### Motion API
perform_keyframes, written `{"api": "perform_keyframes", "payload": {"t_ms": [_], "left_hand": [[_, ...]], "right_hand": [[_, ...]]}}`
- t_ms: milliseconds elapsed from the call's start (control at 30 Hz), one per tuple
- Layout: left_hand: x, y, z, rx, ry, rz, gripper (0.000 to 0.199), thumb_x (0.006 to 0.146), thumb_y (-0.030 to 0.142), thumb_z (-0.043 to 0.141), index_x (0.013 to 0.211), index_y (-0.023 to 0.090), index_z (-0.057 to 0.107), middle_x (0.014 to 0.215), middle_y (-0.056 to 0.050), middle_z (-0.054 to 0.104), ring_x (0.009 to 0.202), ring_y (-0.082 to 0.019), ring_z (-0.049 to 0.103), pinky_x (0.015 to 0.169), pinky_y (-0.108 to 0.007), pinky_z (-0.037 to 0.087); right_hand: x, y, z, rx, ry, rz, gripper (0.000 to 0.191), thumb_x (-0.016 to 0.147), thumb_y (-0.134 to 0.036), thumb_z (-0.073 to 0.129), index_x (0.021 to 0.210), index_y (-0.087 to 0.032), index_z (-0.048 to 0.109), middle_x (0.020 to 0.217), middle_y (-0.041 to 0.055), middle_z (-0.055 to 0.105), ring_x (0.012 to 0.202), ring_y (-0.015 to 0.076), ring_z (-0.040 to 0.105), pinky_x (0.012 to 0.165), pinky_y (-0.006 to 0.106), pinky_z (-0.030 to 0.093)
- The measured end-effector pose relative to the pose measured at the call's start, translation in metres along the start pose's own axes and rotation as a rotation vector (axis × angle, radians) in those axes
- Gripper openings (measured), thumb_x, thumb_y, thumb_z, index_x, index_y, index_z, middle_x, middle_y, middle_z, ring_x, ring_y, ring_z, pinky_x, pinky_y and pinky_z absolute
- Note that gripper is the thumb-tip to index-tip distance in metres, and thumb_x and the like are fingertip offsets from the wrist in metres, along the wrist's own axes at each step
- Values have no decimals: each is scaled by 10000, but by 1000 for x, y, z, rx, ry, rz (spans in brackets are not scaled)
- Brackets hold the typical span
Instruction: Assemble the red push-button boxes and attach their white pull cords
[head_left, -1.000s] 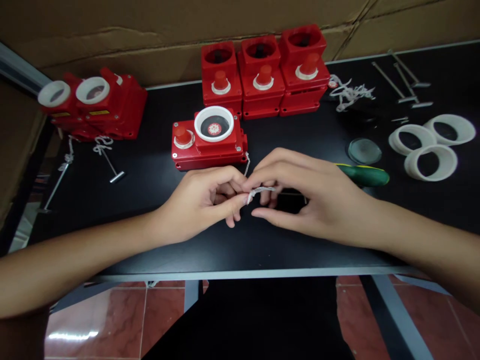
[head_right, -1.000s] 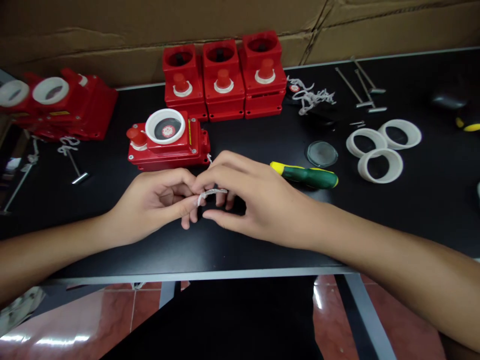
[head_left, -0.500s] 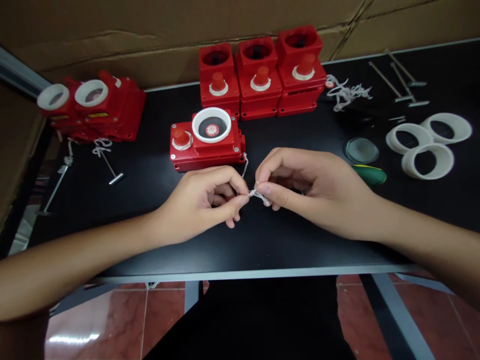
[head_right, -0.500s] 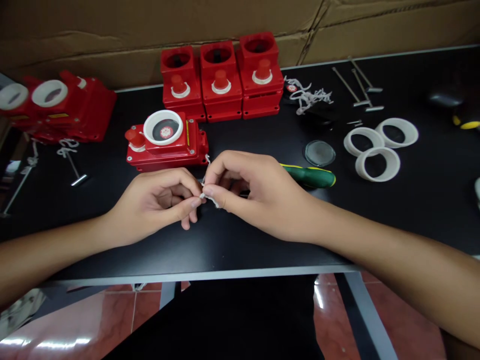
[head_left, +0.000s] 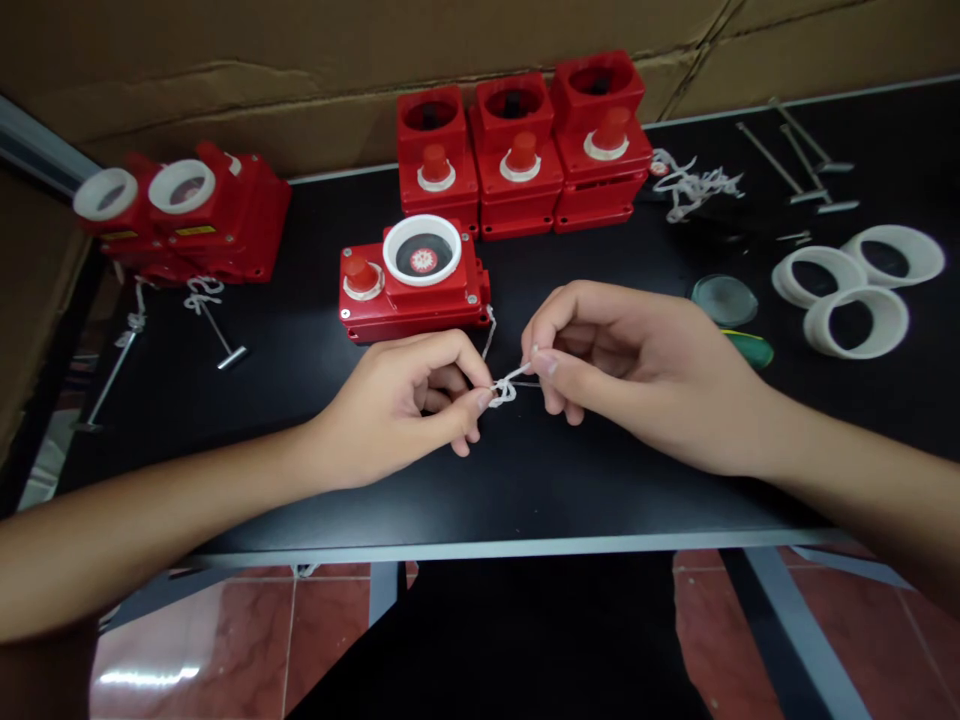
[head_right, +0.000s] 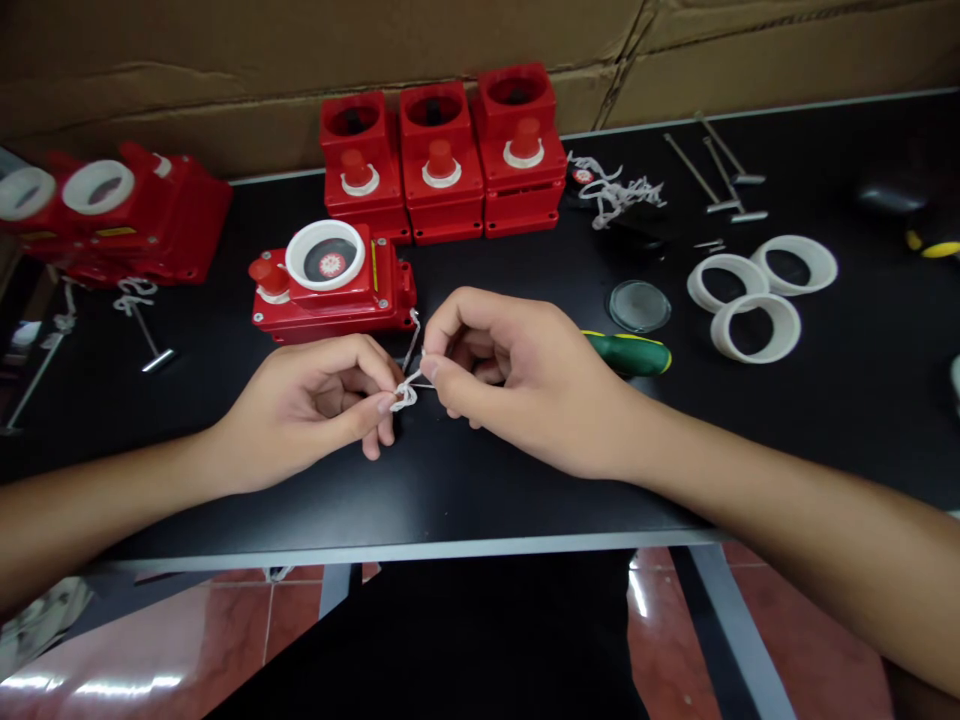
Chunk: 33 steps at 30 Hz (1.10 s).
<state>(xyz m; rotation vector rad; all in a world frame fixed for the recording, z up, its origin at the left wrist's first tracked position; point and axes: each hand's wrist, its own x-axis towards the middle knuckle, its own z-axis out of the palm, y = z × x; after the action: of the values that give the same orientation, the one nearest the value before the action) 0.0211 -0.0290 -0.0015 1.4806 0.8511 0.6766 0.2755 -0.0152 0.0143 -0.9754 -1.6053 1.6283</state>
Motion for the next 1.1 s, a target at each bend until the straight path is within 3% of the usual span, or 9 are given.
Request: {"api": "perform_keyframes", "payload": {"t_ms": [233,367,467,567,900,1100], "left_hand": [[1,1,0,10,3,-1,88,1000,145,791,964,159,712,883,-20,724,720,-141,797,615,-214,731],[1,3,0,2,0,-12,90,1009,155,801,1002,165,713,827,-3,732,703,-139,796,619,-207,725],[0,4,0,-12,-4,-21,82,1036,163,790,1014,165,711,812,-1,751,696,-124,791,636,-188,712],[0,3,-1,-14,-10,-24,80,1044,171,791,1025,164,714,814,-7,766,687,-120,786,645,-190,710],[2,6,1,-22,-20,2,82,1002,126,783,1019,167,713,825,3,746,700,-119,766,624,-186,712],[0,0,-1,-27,-18,9,108,1038,153,805,985,164,711,826,-1,756,684,-105,770,655,-181,716]], "right_hand": [[2,-1,0,0,0,-11,338,944,-382,977,904,-248,669,791,-25,717,661,134,695,575,253,616],[1,0,0,-35,-46,-7,250,966,-344,925,1025,-253,699,848,-24,736,716,152,731,610,271,642],[-1,3,1,-42,-60,7,366,908,-332,962,1145,-252,695,999,-5,780,741,150,758,585,267,620],[-2,6,4,-33,-73,25,465,893,-336,974,1222,-249,656,993,-15,797,693,139,754,580,270,603],[-2,7,5,-140,-59,-28,346,954,-276,849,1241,-247,658,969,5,808,768,169,771,621,290,584],[-2,7,9,-66,-70,-8,455,932,-322,929,1261,-255,622,982,-11,793,773,157,764,626,269,587]]}}
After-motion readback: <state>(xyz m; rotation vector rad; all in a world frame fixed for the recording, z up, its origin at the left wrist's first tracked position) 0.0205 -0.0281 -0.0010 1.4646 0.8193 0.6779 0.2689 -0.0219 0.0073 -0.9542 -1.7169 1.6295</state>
